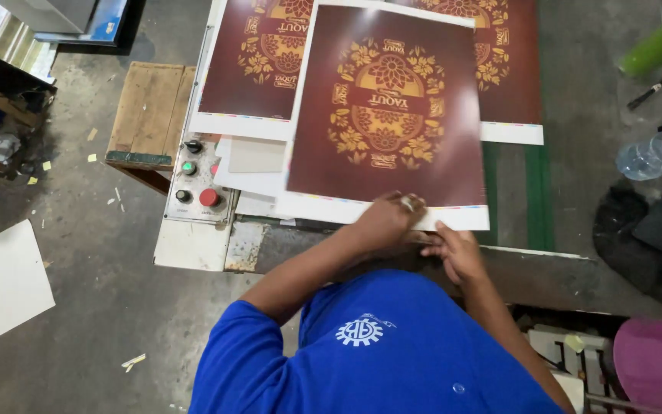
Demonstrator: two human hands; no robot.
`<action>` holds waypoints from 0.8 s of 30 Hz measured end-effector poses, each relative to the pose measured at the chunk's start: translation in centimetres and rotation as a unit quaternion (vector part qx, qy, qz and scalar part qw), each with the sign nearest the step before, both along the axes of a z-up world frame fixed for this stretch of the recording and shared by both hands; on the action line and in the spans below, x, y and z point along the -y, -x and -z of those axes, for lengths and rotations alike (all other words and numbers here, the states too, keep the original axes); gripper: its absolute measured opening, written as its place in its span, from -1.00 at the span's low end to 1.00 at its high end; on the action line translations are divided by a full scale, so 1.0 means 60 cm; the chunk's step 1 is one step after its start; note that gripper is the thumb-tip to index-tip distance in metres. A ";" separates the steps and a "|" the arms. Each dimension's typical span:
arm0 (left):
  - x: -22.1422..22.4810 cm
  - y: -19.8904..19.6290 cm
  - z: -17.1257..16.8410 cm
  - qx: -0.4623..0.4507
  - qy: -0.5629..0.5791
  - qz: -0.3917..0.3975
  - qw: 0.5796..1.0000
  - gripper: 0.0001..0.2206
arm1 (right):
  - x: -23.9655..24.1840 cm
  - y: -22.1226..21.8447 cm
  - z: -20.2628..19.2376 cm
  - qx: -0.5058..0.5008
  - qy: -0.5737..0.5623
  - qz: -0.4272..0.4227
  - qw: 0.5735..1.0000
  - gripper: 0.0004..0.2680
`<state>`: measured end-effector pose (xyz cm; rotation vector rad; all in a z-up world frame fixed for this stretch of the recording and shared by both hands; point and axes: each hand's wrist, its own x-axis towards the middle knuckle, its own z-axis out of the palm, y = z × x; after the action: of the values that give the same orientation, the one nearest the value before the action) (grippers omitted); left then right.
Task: The person repeatedly picks up large printed sheets from a stack on a machine, aligns them, and places them onto a conveyor belt. The sheets feature a maroon background with a gold floral design.
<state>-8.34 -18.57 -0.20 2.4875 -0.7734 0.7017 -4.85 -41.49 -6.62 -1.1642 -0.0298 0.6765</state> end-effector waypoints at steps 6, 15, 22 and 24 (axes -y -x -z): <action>-0.182 -0.058 0.010 -0.151 -0.113 -0.223 0.956 -0.46 | 0.111 -0.005 0.026 0.078 0.047 0.237 0.967 -0.73; -0.297 -0.059 0.010 -0.237 -0.161 -0.310 0.907 -0.09 | 0.264 0.005 0.018 0.105 0.090 0.321 0.937 -0.73; -0.345 -0.094 0.091 -0.034 -0.168 -0.308 0.936 -0.66 | 0.314 0.032 0.021 0.103 0.110 0.309 0.939 -0.75; -0.341 -0.089 0.069 0.002 -0.133 -0.307 0.942 -0.83 | 0.315 0.036 0.026 0.093 0.125 0.307 0.939 -0.76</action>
<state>-3.00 1.88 -4.36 3.0060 -0.0664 0.8486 -7.03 -60.42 -8.17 -1.3877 0.2588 0.0122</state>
